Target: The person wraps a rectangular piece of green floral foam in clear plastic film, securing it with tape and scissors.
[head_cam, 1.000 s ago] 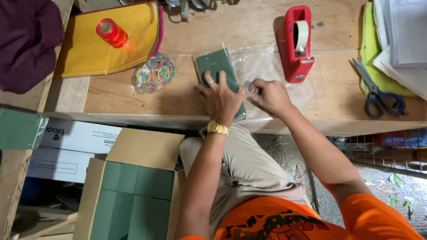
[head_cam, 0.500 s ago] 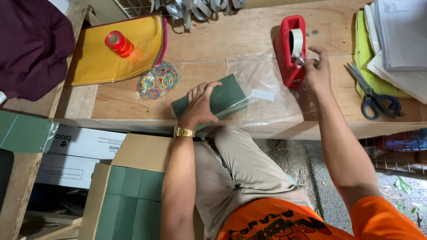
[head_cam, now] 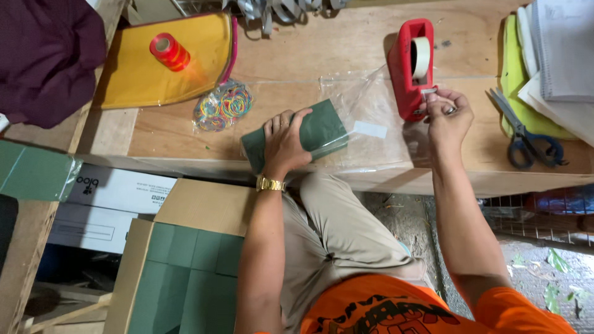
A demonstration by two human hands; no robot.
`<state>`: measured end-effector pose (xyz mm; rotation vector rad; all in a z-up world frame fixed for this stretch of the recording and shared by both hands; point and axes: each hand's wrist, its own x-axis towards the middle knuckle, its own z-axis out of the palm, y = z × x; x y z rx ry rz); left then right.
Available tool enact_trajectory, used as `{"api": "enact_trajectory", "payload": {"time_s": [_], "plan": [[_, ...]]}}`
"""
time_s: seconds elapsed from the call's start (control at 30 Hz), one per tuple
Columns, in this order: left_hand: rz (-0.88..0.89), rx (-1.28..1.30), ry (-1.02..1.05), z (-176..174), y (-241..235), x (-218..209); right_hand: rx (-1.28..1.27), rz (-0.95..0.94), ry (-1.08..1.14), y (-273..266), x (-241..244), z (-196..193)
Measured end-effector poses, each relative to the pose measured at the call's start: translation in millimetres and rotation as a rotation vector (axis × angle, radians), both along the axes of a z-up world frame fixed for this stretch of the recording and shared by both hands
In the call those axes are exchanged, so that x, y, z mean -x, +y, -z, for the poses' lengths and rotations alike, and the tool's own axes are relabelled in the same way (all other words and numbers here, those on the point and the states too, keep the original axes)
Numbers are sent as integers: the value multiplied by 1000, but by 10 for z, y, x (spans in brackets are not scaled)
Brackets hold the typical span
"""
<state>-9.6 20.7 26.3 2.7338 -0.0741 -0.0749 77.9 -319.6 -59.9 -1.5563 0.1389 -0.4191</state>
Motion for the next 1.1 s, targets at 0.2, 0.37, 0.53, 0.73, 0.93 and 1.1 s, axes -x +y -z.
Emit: {"api": "enact_trajectory", "payload": {"time_s": [0.2,0.37,0.53,0.73,0.93,1.1], "plan": [[-26,-56,-16,-14,-27,26,-156,36,61,-111,-163,506],[-23,-65,-34,-12,-39,56,-323,52,128,-1,3,248],[-37,-77,-52,-23,-41,59,-268,87,111,37,85,64],[-34,-82,-60,-122,-73,73,-251,101,65,68,127,197],[-36,-41,-36,-124,-73,80,-652,-2,417,569,481,-388],[-20,-94,-85,-7,-48,60,-396,-147,317,958,894,-322]]}}
